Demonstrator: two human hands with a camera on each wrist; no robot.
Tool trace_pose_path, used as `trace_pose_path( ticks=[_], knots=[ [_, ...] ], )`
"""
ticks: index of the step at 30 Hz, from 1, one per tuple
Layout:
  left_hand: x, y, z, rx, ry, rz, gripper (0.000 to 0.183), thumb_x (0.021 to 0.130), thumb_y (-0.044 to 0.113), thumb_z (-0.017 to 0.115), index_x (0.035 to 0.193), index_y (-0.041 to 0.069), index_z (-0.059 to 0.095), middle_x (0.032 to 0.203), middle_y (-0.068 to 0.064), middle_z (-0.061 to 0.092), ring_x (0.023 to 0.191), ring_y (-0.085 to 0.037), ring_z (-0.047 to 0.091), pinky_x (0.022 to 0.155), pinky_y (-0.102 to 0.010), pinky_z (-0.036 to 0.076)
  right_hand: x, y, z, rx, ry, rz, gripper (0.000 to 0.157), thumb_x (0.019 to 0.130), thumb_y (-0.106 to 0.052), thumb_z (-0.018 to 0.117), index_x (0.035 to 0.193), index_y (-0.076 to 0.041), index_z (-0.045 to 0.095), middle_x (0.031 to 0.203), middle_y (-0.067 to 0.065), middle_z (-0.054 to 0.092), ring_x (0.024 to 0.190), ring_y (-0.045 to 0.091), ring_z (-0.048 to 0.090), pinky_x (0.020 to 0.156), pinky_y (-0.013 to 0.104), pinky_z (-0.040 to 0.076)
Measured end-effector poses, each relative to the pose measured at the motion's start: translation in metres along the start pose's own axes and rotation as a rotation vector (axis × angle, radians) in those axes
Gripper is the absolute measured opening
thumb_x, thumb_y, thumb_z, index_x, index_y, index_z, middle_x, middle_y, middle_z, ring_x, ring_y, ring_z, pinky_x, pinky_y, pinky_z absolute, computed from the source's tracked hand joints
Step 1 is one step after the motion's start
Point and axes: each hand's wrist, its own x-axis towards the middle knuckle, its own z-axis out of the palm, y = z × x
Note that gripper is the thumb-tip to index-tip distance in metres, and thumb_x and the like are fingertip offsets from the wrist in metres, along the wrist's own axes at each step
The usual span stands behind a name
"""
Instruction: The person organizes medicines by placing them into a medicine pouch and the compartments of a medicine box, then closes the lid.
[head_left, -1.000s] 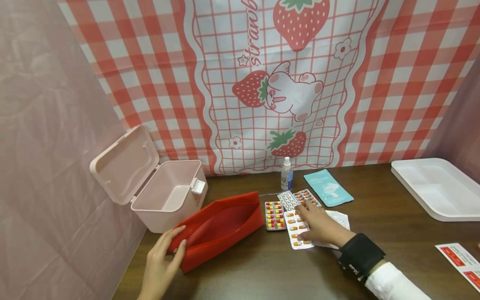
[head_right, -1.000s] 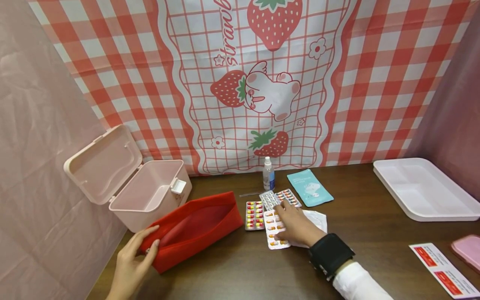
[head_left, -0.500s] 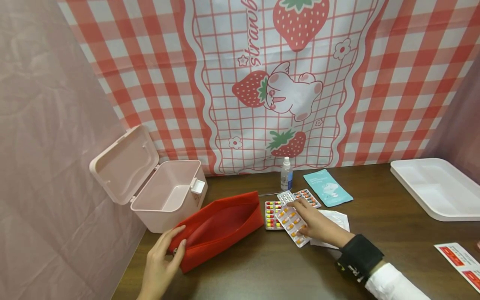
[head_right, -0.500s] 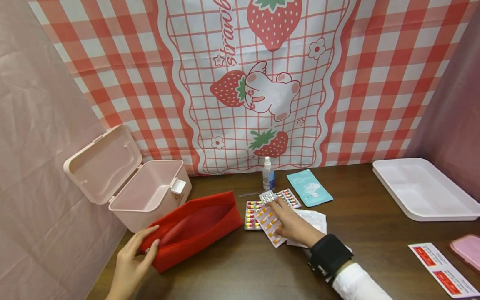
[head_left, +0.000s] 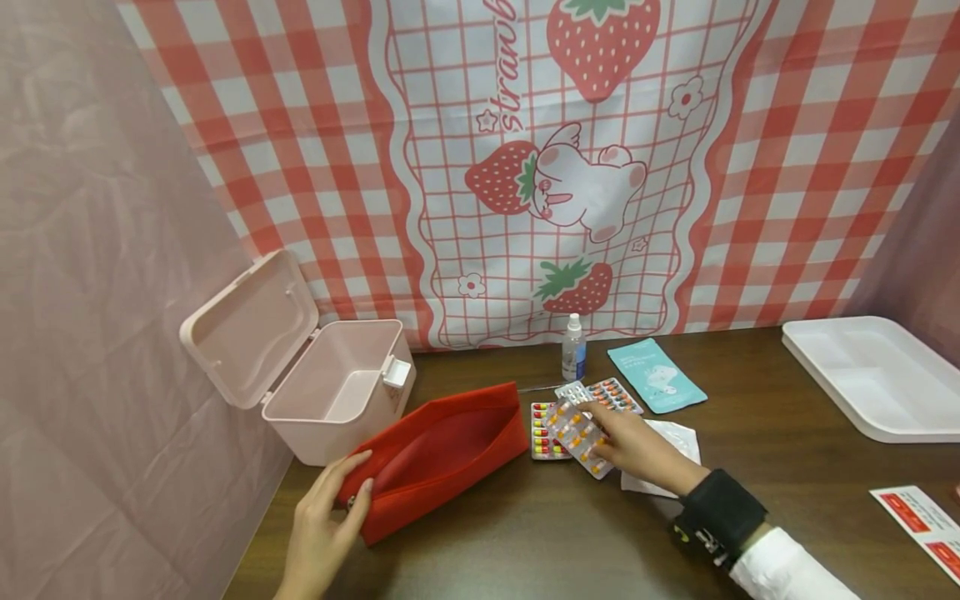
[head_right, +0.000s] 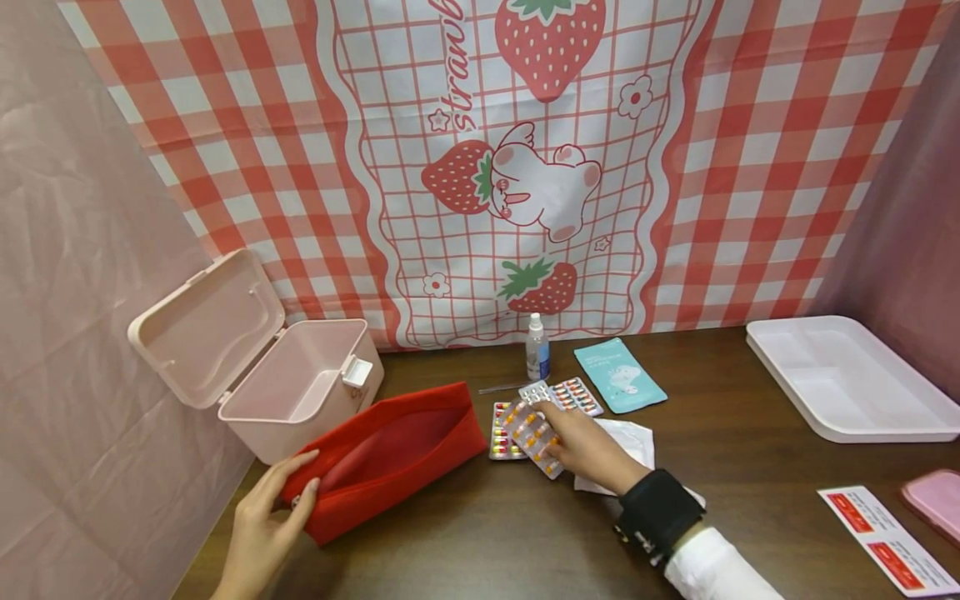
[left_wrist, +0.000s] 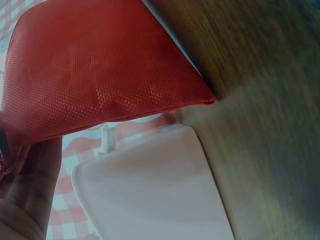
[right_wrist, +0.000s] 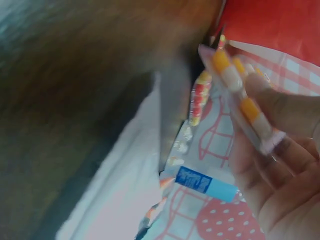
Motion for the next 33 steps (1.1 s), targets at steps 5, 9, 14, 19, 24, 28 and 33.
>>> trace_pose_path(
  ticks=[5, 9, 14, 19, 24, 28, 33],
  knots=[
    [0.001, 0.001, 0.0, 0.002, 0.001, -0.001, 0.049, 0.063, -0.013, 0.069, 0.11, 0.001, 0.063, 0.101, -0.013, 0.064, 0.099, -0.01, 0.058, 0.09, -0.007, 0.038, 0.001, -0.007, -0.005, -0.06, 0.077, -0.024, 0.042, 0.076, -0.004, 0.07, 0.114, -0.004, 0.052, 0.068, -0.004, 0.058, 0.058, 0.001, 0.048, 0.05, 0.019, 0.039],
    [0.002, 0.003, 0.0, 0.006, -0.003, -0.003, 0.05, 0.064, -0.013, 0.069, 0.111, 0.002, 0.062, 0.101, -0.012, 0.064, 0.099, -0.011, 0.059, 0.09, -0.007, 0.038, 0.005, -0.015, -0.009, -0.059, 0.142, -0.079, 0.038, 0.076, 0.001, 0.068, 0.111, -0.004, 0.055, 0.066, -0.005, 0.06, 0.056, -0.003, 0.048, 0.051, 0.019, 0.04],
    [0.001, 0.002, -0.001, -0.019, -0.013, -0.009, 0.046, 0.068, -0.009, 0.068, 0.113, 0.003, 0.062, 0.103, -0.012, 0.064, 0.102, -0.008, 0.057, 0.092, -0.008, 0.038, 0.006, -0.027, -0.017, -0.053, 0.183, -0.099, 0.034, 0.078, 0.002, 0.066, 0.109, -0.007, 0.055, 0.068, -0.005, 0.062, 0.057, -0.003, 0.049, 0.051, 0.017, 0.039],
    [0.001, 0.002, -0.001, -0.022, -0.014, -0.004, 0.047, 0.069, -0.009, 0.068, 0.113, 0.003, 0.062, 0.103, -0.011, 0.064, 0.101, -0.008, 0.058, 0.091, -0.008, 0.039, 0.007, -0.042, -0.025, -0.043, 0.231, -0.101, 0.032, 0.079, 0.001, 0.065, 0.108, -0.009, 0.056, 0.072, -0.005, 0.062, 0.059, -0.001, 0.047, 0.051, 0.018, 0.036],
    [0.001, 0.002, -0.001, -0.012, -0.011, 0.0, 0.048, 0.067, -0.01, 0.069, 0.113, 0.003, 0.062, 0.103, -0.01, 0.064, 0.101, -0.008, 0.058, 0.09, -0.008, 0.039, 0.011, -0.056, -0.028, -0.034, 0.298, -0.13, 0.034, 0.079, 0.0, 0.065, 0.11, -0.011, 0.057, 0.082, -0.003, 0.065, 0.062, 0.001, 0.045, 0.053, 0.017, 0.035],
    [0.0, 0.001, 0.0, -0.022, -0.008, -0.003, 0.047, 0.067, -0.01, 0.069, 0.112, 0.002, 0.062, 0.102, -0.013, 0.064, 0.102, -0.008, 0.057, 0.092, -0.008, 0.038, 0.016, -0.067, -0.026, -0.015, 0.308, -0.174, 0.029, 0.081, -0.001, 0.064, 0.108, -0.011, 0.058, 0.085, -0.003, 0.064, 0.063, 0.001, 0.047, 0.054, 0.017, 0.037],
    [0.0, 0.002, 0.0, -0.016, -0.009, -0.002, 0.048, 0.066, -0.011, 0.069, 0.112, 0.002, 0.062, 0.103, -0.012, 0.064, 0.101, -0.008, 0.057, 0.092, -0.008, 0.038, 0.025, -0.078, -0.022, -0.029, 0.314, -0.223, 0.027, 0.081, -0.001, 0.062, 0.105, -0.012, 0.059, 0.089, -0.004, 0.064, 0.069, 0.002, 0.053, 0.057, 0.018, 0.041]
  ],
)
